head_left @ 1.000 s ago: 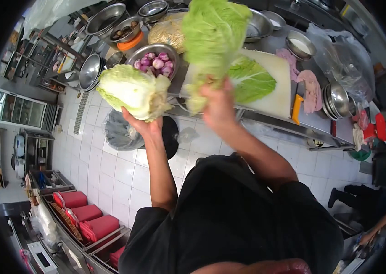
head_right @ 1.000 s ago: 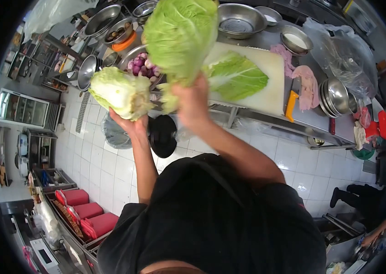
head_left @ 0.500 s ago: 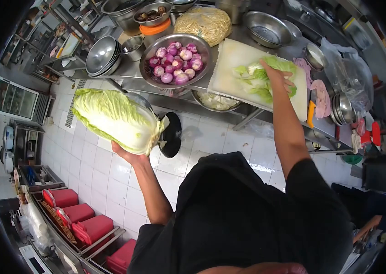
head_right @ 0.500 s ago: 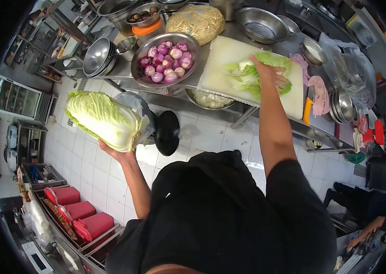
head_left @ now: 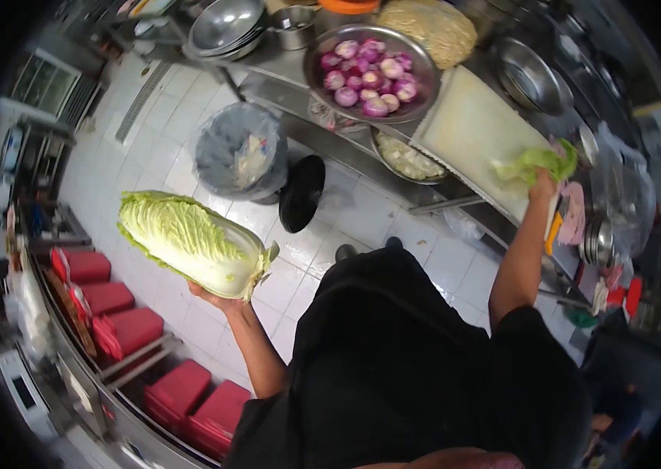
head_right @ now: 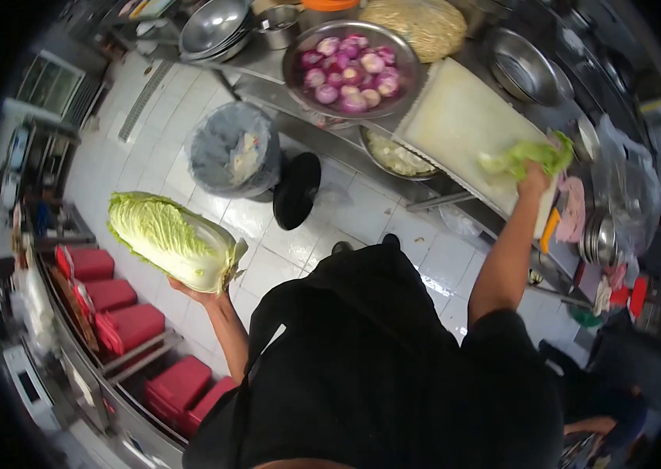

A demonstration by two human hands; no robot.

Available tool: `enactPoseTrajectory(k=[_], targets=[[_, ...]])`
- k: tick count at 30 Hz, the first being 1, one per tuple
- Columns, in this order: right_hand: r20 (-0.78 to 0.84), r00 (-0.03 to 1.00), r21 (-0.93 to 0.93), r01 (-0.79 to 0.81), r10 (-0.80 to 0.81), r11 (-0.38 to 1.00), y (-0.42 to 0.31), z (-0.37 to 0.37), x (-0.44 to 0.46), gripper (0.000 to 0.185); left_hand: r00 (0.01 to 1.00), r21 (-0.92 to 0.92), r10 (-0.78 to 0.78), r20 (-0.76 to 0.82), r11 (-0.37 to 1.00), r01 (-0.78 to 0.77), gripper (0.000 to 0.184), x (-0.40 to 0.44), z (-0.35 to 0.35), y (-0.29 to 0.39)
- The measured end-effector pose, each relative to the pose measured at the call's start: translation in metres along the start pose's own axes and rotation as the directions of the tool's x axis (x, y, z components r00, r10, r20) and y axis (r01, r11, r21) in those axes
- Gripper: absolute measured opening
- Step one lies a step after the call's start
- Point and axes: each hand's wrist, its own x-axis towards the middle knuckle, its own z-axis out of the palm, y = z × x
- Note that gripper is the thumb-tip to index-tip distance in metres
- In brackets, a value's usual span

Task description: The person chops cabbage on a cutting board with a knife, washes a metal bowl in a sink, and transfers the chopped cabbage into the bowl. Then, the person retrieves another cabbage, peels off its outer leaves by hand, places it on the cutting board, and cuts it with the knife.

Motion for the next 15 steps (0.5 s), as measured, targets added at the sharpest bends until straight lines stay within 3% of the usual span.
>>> enactPoseTrajectory(k=[2, 3, 5, 6, 8, 10, 12, 13, 15], targets=[[0.16, 0.985, 0.138, -0.08, 0.058, 0.987, -0.033, -0.012, -0.019, 0.049, 0.999, -0.049, 0.003, -0.033, 0.999, -0.005, 0.079, -0.008, -0.018, 0.012], [0.228, 0.972, 0.133, -0.086, 0.053, 0.987, -0.057, -0.014, -0.03, 0.047, 0.986, 0.002, 0.056, -0.155, 0.998, -0.057, 0.077, -0.014, -0.013, 0.016], [0.333, 0.943, 0.119, -0.017, -0.023, 0.993, -0.105, -0.003, -0.057, 0.043, 0.959, 0.08, 0.192, -0.207, 0.981, -0.179, 0.07, -0.022, -0.026, 0.019], [0.377, 0.922, 0.127, 0.038, -0.084, 0.991, -0.131, 0.005, -0.073, 0.041, 0.938, 0.121, 0.213, -0.273, 0.975, -0.186, 0.073, -0.026, -0.012, 0.022], [0.434, 0.873, 0.203, 0.146, -0.223, 0.968, -0.179, 0.036, -0.117, 0.032, 0.944, 0.096, 0.226, -0.24, 0.973, -0.209, 0.077, -0.037, -0.015, 0.027], [0.413, 0.833, 0.269, 0.274, -0.368, 0.923, -0.22, 0.074, -0.16, 0.026, 0.906, 0.163, 0.3, -0.301, 0.952, -0.261, 0.079, -0.051, -0.022, 0.033], [0.159, 0.796, 0.269, 0.534, -0.584, 0.802, -0.256, 0.128, -0.253, 0.024, 0.873, 0.193, 0.35, -0.339, 0.934, -0.299, 0.081, -0.07, -0.031, 0.039], [0.204, 0.645, 0.185, 0.713, -0.736, 0.676, -0.25, 0.154, -0.262, 0.024, 0.861, 0.195, 0.368, -0.352, 0.928, -0.317, 0.082, -0.082, -0.036, 0.041], [0.328, 0.26, 0.063, 0.953, -0.908, 0.296, -0.237, 0.208, -0.278, 0.025, 0.822, 0.219, 0.4, -0.406, 0.916, -0.337, 0.085, -0.104, -0.041, 0.042]])
